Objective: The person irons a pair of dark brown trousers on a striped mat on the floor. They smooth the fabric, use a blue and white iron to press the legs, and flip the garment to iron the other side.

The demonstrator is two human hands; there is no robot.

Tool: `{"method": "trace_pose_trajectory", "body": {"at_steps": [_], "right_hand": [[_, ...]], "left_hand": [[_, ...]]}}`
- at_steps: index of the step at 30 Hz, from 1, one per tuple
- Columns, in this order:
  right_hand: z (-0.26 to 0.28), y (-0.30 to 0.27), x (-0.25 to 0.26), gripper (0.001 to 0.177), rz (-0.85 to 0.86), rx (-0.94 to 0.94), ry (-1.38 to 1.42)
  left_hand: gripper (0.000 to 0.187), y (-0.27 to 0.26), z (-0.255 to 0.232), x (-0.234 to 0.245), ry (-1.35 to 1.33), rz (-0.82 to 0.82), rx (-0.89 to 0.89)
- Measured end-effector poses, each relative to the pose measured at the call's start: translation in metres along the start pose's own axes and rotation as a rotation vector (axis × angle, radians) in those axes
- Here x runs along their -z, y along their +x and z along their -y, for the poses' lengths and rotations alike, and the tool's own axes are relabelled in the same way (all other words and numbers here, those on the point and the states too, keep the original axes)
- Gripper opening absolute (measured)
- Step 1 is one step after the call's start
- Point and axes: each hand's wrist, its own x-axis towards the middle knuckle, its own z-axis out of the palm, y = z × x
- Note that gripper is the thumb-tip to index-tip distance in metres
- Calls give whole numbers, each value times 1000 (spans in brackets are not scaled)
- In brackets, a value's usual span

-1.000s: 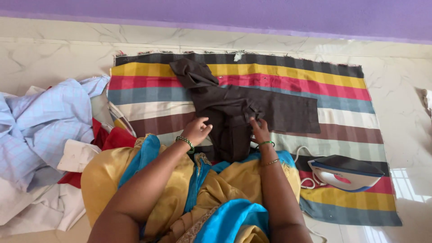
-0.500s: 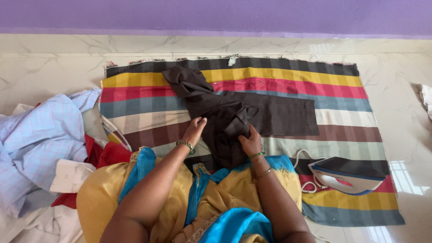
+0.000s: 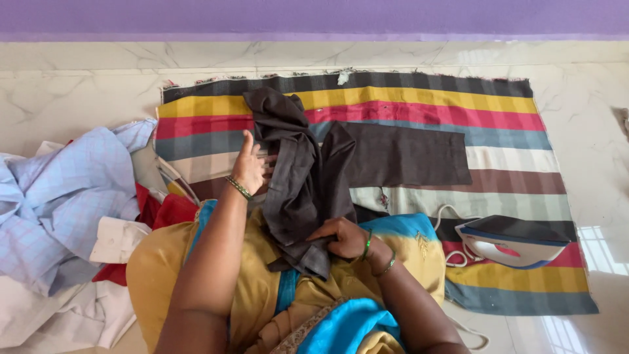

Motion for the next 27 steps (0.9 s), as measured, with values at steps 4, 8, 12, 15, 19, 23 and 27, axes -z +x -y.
{"method": "trace_pose_trajectory", "body": {"at_steps": [4, 8, 12, 15, 19, 23, 27], "right_hand": [[9, 2, -23, 50, 60, -54, -165], [11, -3, -27, 50, 14, -90, -201], [-10, -18, -21, 53, -65, -57, -176], [-51, -33, -14, 52, -252, -31, -124], [-125, -55, -2, 37, -789, -269, 175], [-170, -70, 48, 52, -1243, 103, 587], [-141, -73, 71, 26, -1368, 14, 994]], "left_hand": [[126, -3, 9, -3, 689, -165, -185], [134, 6, 37, -3, 1286, -323, -63], [121, 35, 62, 27, 1280, -390, -55], [97, 60, 66, 53, 1272, -363, -117], [62, 57, 48, 48, 1173, -304, -283], [54, 26, 21, 32, 543, -168, -147], [54, 3, 5, 15, 99, 288, -397]]}}
